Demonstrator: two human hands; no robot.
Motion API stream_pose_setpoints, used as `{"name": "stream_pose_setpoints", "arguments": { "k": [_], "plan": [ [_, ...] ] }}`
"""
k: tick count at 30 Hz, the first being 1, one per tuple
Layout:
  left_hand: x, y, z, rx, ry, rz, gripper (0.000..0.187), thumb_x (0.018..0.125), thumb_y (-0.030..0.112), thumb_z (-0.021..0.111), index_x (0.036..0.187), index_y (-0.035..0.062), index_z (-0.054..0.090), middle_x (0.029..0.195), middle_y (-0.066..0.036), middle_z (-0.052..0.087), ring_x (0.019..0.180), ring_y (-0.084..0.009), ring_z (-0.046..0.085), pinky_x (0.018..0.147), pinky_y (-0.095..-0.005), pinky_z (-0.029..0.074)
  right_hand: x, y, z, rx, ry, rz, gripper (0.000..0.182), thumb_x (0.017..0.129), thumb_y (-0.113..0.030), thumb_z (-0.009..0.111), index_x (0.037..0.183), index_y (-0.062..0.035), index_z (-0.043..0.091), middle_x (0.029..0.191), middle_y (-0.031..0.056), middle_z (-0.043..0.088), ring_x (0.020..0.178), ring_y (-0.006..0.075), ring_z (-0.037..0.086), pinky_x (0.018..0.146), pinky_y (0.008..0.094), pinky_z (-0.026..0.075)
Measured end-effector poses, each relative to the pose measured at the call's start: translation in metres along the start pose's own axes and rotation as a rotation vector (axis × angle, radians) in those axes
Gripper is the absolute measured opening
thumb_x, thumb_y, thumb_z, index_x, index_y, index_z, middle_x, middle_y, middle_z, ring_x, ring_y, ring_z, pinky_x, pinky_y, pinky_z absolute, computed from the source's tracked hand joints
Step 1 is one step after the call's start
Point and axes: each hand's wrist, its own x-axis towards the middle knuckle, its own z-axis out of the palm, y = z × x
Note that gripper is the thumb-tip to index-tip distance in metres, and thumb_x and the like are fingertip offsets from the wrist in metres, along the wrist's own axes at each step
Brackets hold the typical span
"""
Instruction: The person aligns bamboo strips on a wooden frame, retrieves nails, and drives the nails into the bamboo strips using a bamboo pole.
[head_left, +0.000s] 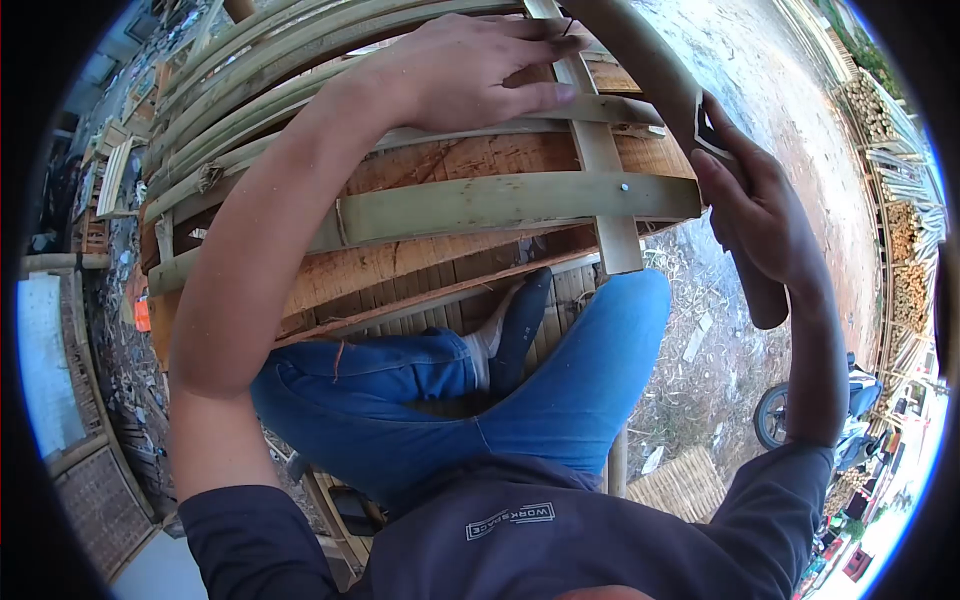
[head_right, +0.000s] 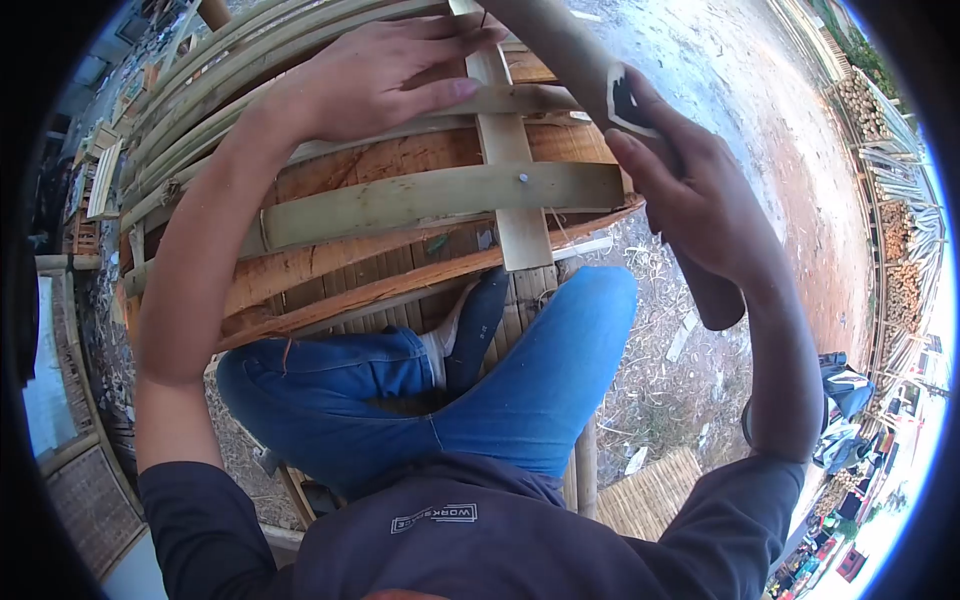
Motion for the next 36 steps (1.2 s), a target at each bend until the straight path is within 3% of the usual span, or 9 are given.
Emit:
{"name": "stream_pose_setpoints", "arguments": {
  "k": [4,8,12,16,22,26,30,32,36],
  "plan": [
    [0.0,-0.01,0.011,0.042,0.092,0.055,0.078,0.101,0.063,0.026,0.154,0.005,0.03,0.158,-0.019,0.032,0.145,-0.0327,0.033,0.12,-0.0408,0.027,0.002,-0.011,-0.008,0.238,0.213,-0.091,0.059,0.102,-0.03,0.057,0.152,-0.0045,0.038,0.077,0.0021,0.055,0.056,0.0059,0.054,0.047,0.0226,0.046],
    [0.001,-0.003,0.0,0.014,-0.032,-0.006,0.078,0.101,0.063,0.026,0.155,0.0062,0.029,0.159,-0.018,0.03,0.147,-0.0319,0.031,0.12,-0.0405,0.025,-0.001,0.003,0.001,-0.05,-0.023,-0.036,0.057,0.1,-0.03,0.059,0.15,-0.0081,0.043,0.095,0.0102,0.067,0.059,0.0077,0.054,0.054,0.027,0.05],
    [-0.002,-0.005,0.007,0.037,0.035,-0.008,0.081,0.1,0.065,0.026,0.155,0.0061,0.029,0.16,-0.018,0.029,0.147,-0.0322,0.03,0.121,-0.0417,0.024,0.001,-0.013,-0.015,0.123,0.245,-0.124,0.057,0.102,-0.03,0.056,0.152,-0.0098,0.039,0.078,0.0032,0.057,0.056,0.0068,0.054,0.049,0.0232,0.047],
    [0.0,-0.004,0.001,0.048,0.023,0.015,0.083,0.099,0.068,0.025,0.156,0.0074,0.027,0.161,-0.017,0.026,0.148,-0.0322,0.027,0.122,-0.0422,0.022,0.006,0.012,0.002,-0.231,0.068,-0.257,0.059,0.099,-0.03,0.061,0.153,-0.0149,0.04,0.081,0.0096,0.066,0.057,0.0099,0.057,0.055,0.029,0.051],
    [0.003,-0.001,0.006,0.075,-0.086,-0.096,0.088,0.096,0.074,0.022,0.158,0.0106,0.023,0.163,-0.016,0.022,0.151,-0.0308,0.021,0.123,-0.0441,0.02,0.005,-0.009,-0.013,0.111,0.3,-0.165,0.054,0.102,-0.029,0.058,0.149,-0.0077,0.044,0.076,0.0025,0.057,0.056,0.0044,0.052,0.049,0.0222,0.045],
    [0.003,0.003,-0.007,0.035,-0.087,-0.09,0.092,0.094,0.077,0.02,0.158,0.0114,0.023,0.162,-0.017,0.023,0.15,-0.0314,0.022,0.122,-0.0432,0.022,0.004,0.0,-0.005,-0.189,0.149,-0.229,0.052,0.102,-0.027,0.059,0.149,-0.0094,0.046,0.079,0.0032,0.059,0.057,0.0048,0.052,0.051,0.0222,0.045],
    [0.0,0.007,0.001,0.035,-0.043,-0.056,0.092,0.094,0.078,0.02,0.157,0.0112,0.024,0.16,-0.019,0.027,0.147,-0.0342,0.029,0.12,-0.0435,0.028,0.007,-0.009,-0.019,0.148,0.273,-0.238,0.051,0.101,-0.026,0.059,0.149,-0.0107,0.046,0.079,0.0026,0.06,0.056,0.0046,0.051,0.049,0.023,0.044],
    [0.004,0.015,-0.016,-0.062,-0.221,-0.179,0.09,0.094,0.077,0.021,0.158,0.0129,0.023,0.161,-0.018,0.026,0.148,-0.0334,0.026,0.121,-0.0425,0.026,0.0,-0.016,-0.008,-0.159,0.037,-0.019,0.052,0.101,-0.028,0.06,0.149,-0.0129,0.047,0.078,0.0027,0.06,0.056,0.0057,0.052,0.05,0.0236,0.045],
    [0.002,0.001,-0.001,0.061,-0.111,-0.143,0.091,0.093,0.078,0.022,0.158,0.0145,0.022,0.164,-0.015,0.019,0.151,-0.0311,0.019,0.123,-0.0435,0.02,-0.002,-0.021,-0.016,0.026,0.108,-0.049,0.054,0.1,-0.03,0.061,0.149,-0.0125,0.046,0.077,0.0021,0.059,0.056,0.0063,0.054,0.05,0.0241,0.046]
  ]
}}
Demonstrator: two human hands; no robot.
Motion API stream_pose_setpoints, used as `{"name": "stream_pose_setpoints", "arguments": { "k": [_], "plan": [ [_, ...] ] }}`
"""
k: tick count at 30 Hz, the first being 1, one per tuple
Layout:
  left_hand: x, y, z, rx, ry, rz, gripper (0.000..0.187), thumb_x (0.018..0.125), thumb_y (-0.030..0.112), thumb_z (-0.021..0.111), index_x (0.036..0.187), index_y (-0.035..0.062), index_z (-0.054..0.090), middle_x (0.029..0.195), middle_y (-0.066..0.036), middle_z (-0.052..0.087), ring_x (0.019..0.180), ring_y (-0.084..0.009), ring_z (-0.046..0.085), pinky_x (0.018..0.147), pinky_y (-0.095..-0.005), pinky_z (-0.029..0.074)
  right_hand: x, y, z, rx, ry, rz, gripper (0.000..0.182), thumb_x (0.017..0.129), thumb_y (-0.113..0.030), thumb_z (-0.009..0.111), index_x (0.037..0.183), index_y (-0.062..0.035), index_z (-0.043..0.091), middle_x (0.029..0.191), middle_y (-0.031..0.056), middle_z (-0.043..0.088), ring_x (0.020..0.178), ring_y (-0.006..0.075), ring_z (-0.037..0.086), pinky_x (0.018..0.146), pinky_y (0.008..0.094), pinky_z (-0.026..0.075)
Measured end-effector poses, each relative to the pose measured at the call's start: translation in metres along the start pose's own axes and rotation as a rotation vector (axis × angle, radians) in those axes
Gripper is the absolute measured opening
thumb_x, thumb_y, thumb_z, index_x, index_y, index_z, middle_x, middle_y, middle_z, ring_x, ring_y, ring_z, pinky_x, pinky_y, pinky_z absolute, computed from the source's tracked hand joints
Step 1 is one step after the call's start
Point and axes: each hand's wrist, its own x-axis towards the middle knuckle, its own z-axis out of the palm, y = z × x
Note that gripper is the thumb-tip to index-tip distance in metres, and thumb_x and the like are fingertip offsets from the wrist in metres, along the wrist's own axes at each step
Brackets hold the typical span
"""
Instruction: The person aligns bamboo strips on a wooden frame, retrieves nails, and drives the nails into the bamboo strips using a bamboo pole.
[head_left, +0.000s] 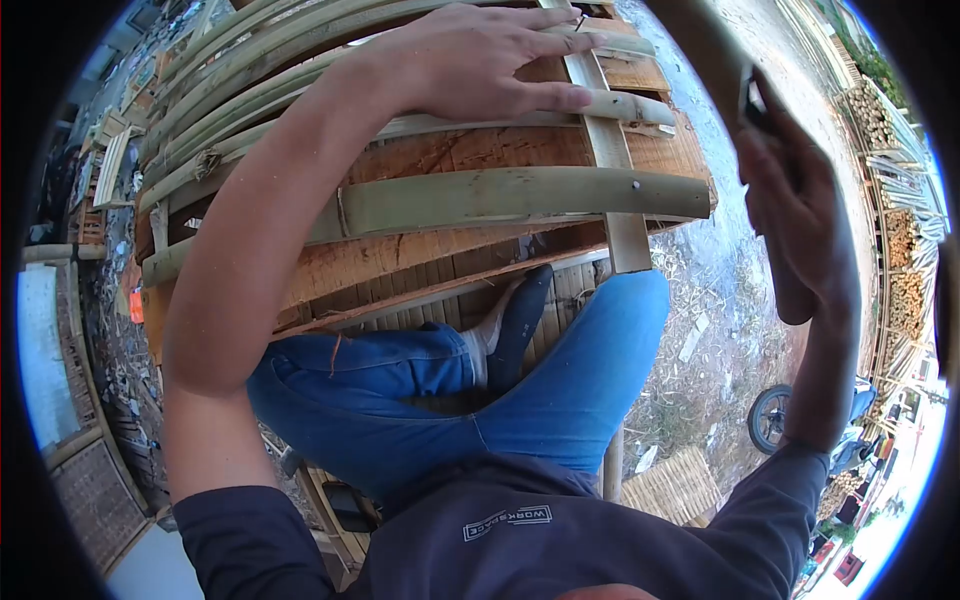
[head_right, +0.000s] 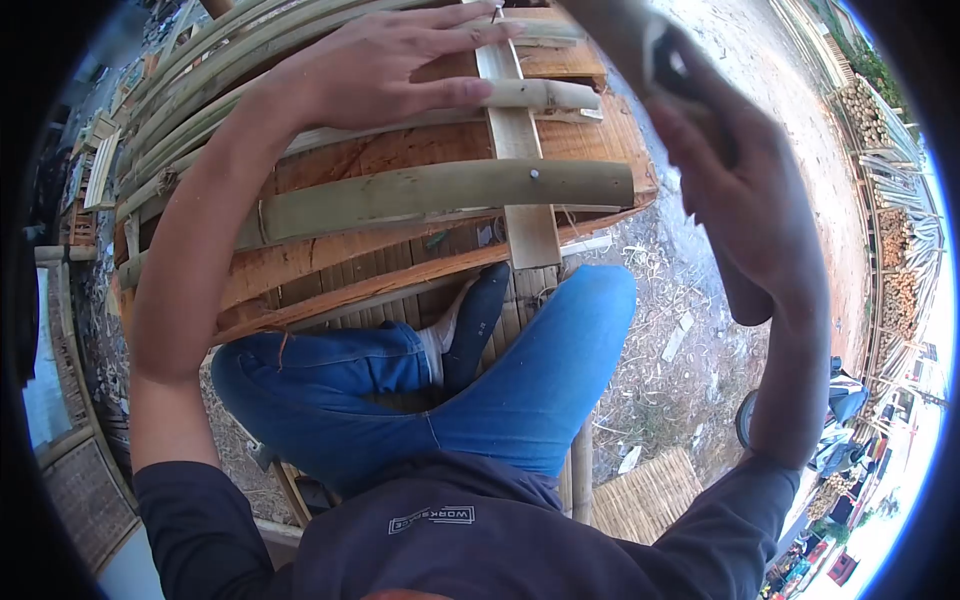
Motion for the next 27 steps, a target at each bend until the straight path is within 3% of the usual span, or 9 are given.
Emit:
{"name": "stream_pose_setpoints", "arguments": {
  "k": [2,5,7,11,17,20,21,22,27],
  "plan": [
    [-0.002,0.0,0.006,0.001,0.004,0.007,0.092,0.093,0.079,0.021,0.158,0.0151,0.021,0.164,-0.015,0.018,0.151,-0.0311,0.018,0.123,-0.0459,0.018,0.006,0.002,0.001,0.149,0.182,-0.142,0.058,0.099,-0.03,0.062,0.149,-0.0065,0.044,0.075,0.0013,0.056,0.056,0.0051,0.053,0.05,0.0242,0.045],
    [-0.001,-0.003,0.003,0.021,0.04,0.004,0.092,0.092,0.079,0.021,0.159,0.0153,0.021,0.164,-0.015,0.018,0.151,-0.0316,0.018,0.123,-0.0473,0.017,0.001,0.014,0.013,-0.2,-0.077,-0.011,0.055,0.099,-0.027,0.062,0.149,-0.0121,0.046,0.092,0.0091,0.068,0.056,0.0071,0.052,0.052,0.0262,0.047],
    [0.0,-0.005,0.006,-0.007,0.065,0.034,0.093,0.092,0.08,0.02,0.158,0.0152,0.021,0.164,-0.015,0.018,0.151,-0.0325,0.019,0.124,-0.0472,0.016,0.0,0.023,0.008,-0.118,0.009,-0.045,0.055,0.099,-0.027,0.061,0.15,-0.0139,0.045,0.099,0.0114,0.069,0.057,0.0076,0.053,0.053,0.0263,0.048],
    [-0.007,-0.001,0.002,-0.053,0.023,-0.011,0.087,0.095,0.075,0.025,0.159,0.0158,0.021,0.165,-0.013,0.016,0.15,-0.0334,0.022,0.123,-0.0485,0.017,-0.005,0.013,-0.02,0.226,0.17,-0.085,0.056,0.103,-0.027,0.055,0.15,-0.0015,0.039,0.085,0.0048,0.059,0.059,0.0067,0.052,0.05,0.0242,0.043],
    [-0.004,-0.006,0.002,-0.316,0.309,0.102,0.044,0.099,0.022,0.059,0.14,0.0071,0.054,0.143,-0.016,0.055,0.137,-0.0352,0.046,0.115,-0.0469,0.038,-0.028,0.082,-0.005,0.789,0.539,-0.1,0.052,0.102,-0.036,0.055,0.137,0.0008,0.046,0.088,0.0157,0.057,0.06,0.019,0.055,0.053,0.0297,0.045],
    [-0.007,0.004,-0.005,-0.536,0.298,-0.15,0.052,0.097,0.027,0.064,0.143,0.0075,0.05,0.146,-0.02,0.05,0.138,-0.0327,0.046,0.115,-0.0466,0.037,-0.036,0.128,0.035,0.944,0.807,0.052,0.044,0.103,-0.038,0.051,0.126,-0.0002,0.046,0.088,0.0129,0.055,0.061,0.0181,0.054,0.052,0.0309,0.046],
    [0.001,-0.008,0.009,-0.472,0.454,0.055,0.039,0.096,0.017,0.065,0.132,0.0025,0.058,0.128,-0.01,0.065,0.115,-0.0212,0.064,0.108,-0.037,0.047,-0.04,0.139,0.049,1.031,0.858,0.098,0.045,0.104,-0.039,0.05,0.126,-0.0006,0.045,0.088,0.0122,0.055,0.062,0.0177,0.053,0.053,0.0311,0.046],
    [0.002,-0.021,0.018,-0.487,0.45,0.009,0.04,0.094,0.013,0.067,0.131,0.0016,0.058,0.127,-0.009,0.065,0.114,-0.0193,0.064,0.108,-0.0365,0.048,-0.042,0.15,0.063,1.118,0.906,0.139,0.046,0.104,-0.04,0.048,0.127,-0.001,0.044,0.089,0.0114,0.054,0.062,0.0173,0.052,0.053,0.0313,0.046],
    [-0.001,-0.01,0.008,-0.286,0.464,-0.119,0.038,0.091,0.01,0.071,0.126,-0.0008,0.063,0.117,-0.009,0.069,0.106,-0.0141,0.066,0.096,-0.0309,0.053,-0.049,0.228,0.117,1.215,0.814,0.175,0.044,0.105,-0.041,0.046,0.125,-0.0029,0.043,0.091,0.0107,0.053,0.063,0.0161,0.052,0.054,0.0309,0.048]
  ]
}}
